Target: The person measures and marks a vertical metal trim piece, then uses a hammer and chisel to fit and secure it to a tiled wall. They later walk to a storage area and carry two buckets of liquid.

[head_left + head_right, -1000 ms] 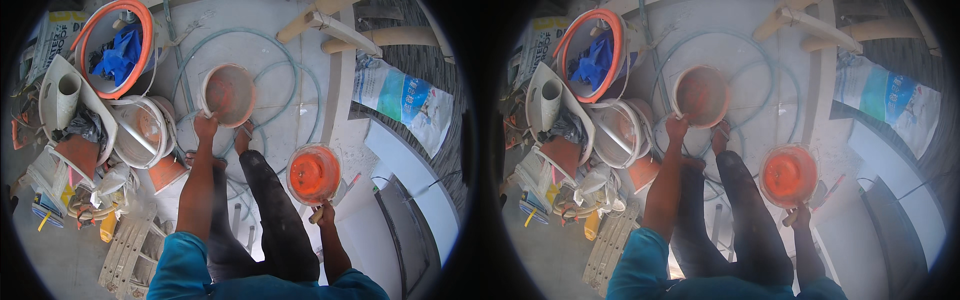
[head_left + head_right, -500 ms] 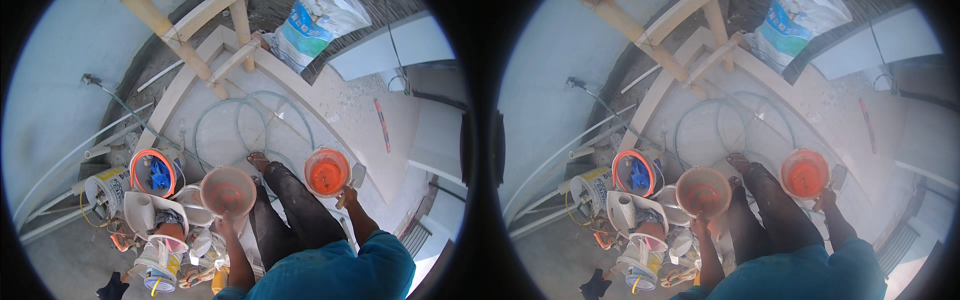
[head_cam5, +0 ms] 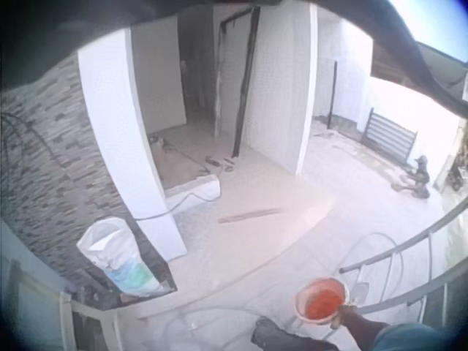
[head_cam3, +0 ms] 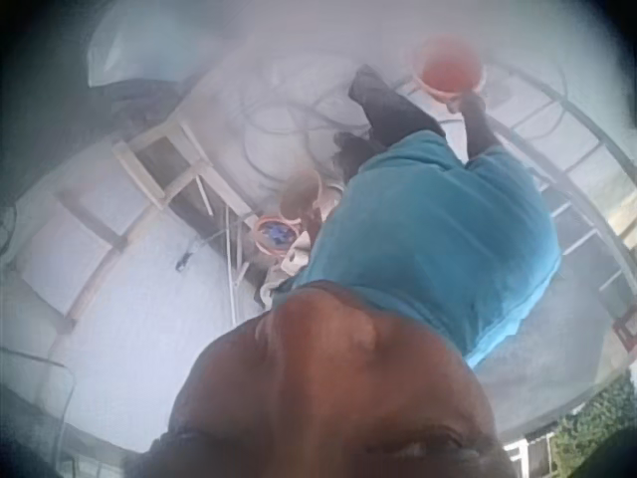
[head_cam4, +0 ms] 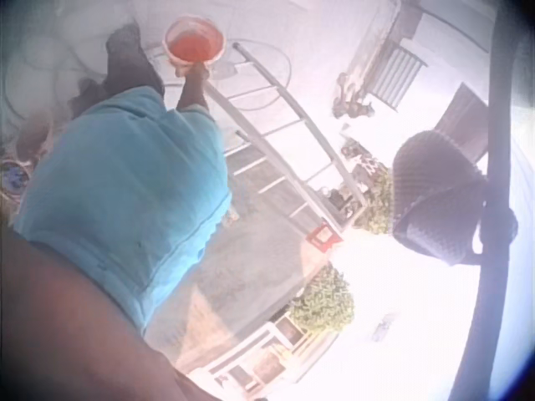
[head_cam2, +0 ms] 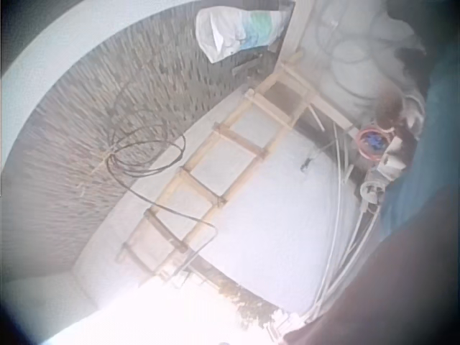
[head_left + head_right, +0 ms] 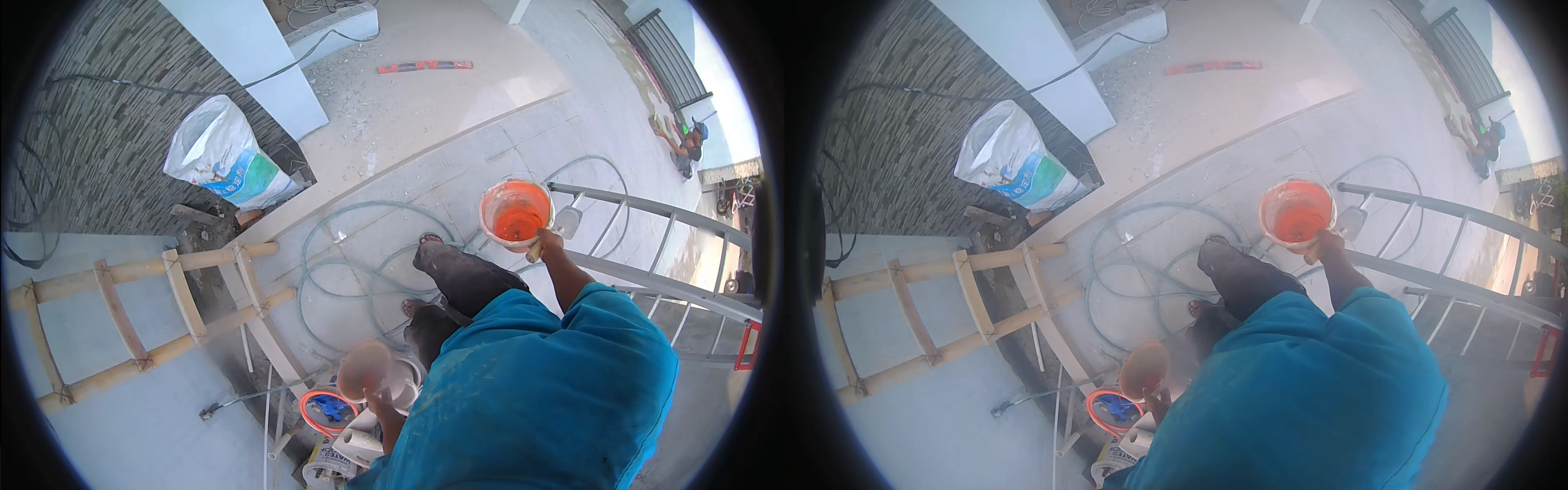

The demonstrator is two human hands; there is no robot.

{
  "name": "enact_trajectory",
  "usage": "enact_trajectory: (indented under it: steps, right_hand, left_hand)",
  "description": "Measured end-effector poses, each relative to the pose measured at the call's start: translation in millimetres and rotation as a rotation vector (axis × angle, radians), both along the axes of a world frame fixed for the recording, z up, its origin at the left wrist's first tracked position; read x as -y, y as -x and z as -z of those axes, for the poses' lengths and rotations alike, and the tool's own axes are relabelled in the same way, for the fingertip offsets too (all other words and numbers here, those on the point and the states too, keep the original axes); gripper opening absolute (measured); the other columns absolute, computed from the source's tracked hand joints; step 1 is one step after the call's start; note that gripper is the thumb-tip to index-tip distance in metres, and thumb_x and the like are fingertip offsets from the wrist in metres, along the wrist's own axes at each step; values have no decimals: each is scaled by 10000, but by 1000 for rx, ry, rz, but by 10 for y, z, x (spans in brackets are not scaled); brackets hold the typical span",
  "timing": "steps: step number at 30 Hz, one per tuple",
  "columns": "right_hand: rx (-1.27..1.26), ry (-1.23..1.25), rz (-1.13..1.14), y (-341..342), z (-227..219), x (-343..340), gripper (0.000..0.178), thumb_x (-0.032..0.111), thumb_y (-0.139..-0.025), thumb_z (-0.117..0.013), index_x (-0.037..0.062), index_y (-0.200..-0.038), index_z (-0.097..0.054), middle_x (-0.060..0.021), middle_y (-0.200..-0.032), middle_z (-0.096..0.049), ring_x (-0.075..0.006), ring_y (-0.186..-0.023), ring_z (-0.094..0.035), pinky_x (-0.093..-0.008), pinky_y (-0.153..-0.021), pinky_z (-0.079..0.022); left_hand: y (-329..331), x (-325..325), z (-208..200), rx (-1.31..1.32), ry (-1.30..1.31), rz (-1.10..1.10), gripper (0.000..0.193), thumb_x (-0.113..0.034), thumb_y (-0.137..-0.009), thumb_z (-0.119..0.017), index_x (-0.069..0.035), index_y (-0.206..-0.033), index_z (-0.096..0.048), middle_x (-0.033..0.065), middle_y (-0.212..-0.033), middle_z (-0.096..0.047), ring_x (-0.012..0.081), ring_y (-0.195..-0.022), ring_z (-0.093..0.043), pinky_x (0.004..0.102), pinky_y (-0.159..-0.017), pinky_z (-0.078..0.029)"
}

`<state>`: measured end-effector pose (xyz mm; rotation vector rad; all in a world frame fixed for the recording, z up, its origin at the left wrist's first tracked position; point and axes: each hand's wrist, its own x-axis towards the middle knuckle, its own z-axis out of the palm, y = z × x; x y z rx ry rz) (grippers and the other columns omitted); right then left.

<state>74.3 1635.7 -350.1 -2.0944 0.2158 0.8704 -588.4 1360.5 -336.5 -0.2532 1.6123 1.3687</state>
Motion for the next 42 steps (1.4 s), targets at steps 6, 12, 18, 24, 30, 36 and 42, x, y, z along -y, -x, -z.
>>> enact_trajectory:
  steps: [6, 12, 18, 24, 30, 36, 42]
  right_hand:
    - [-76, -347, 383, -435, 301, 381, 282, 44, -878, -664, -77, -1097, -535, -191, -949, -607, -333, -756, -667, -460, -627, -590]
    - [-95, -513, 493, -940, 237, -259, 262, 73, -887, -665, -56, -1082, -549, -183, -944, -609, -318, -745, -658, -448, -630, -588]
    - [-124, -402, 530, -1972, -141, -1437, 351, 55, -865, -700, -57, -1140, -514, -171, -1022, -609, -317, -814, -678, -442, -697, -635]
    - [-192, -500, 485, -2603, -668, -3120, 360, 90, -876, -717, -26, -1158, -524, -164, -1057, -611, -293, -866, -677, -402, -687, -628]
    - [-228, -466, 434, -3617, -882, -4205, 334, 135, -910, -695, 0, -1173, -540, -126, -1090, -621, -268, -922, -662, -388, -777, -610]
    - [-234, -533, 518, -4663, -1190, -4732, 430, 58, -890, -683, -35, -1239, -451, -161, -1190, -556, -303, -1033, -637, -497, -858, -603]
    - [-96, -282, 510, -5232, -1586, -5437, 321, 152, -891, -694, -36, -1105, -545, -153, -919, -633, -268, -759, -668, -430, -642, -605]
  left_hand:
    - [-188, -1100, -149, 216, -163, 151, 580, -417, -913, -666, -68, -1342, -490, 142, -1278, -487, 322, -1161, -496, 476, -961, -482]
    - [-1087, -3104, -398, -102, 193, 235, 596, -436, -903, -676, -89, -1349, -486, 130, -1281, -481, 332, -1164, -487, 482, -964, -476]
    - [-2200, -5346, -400, -210, 333, 242, 540, -372, -897, -701, 35, -1211, -534, 199, -1126, -592, 362, -979, -643, 521, -898, -565]
    - [-3309, -7287, -666, -286, 237, 346, 396, -265, -893, -683, 84, -1034, -561, 210, -997, -614, 361, -803, -676, 535, -831, -604]
    - [-4458, -8815, -479, -401, 255, 455, 429, -267, -879, -659, 92, -1099, -575, 201, -1022, -625, 350, -839, -672, 497, -789, -622]
    - [-5874, -10301, -604, -438, 359, 527, 459, -287, -868, -670, 110, -1085, -596, 221, -1075, -637, 347, -908, -686, 439, -667, -644]
    - [-6389, -11255, -1197, -494, 330, 583, 508, -353, -863, -706, 107, -1049, -600, 217, -1036, -645, 322, -867, -693, 402, -651, -649]
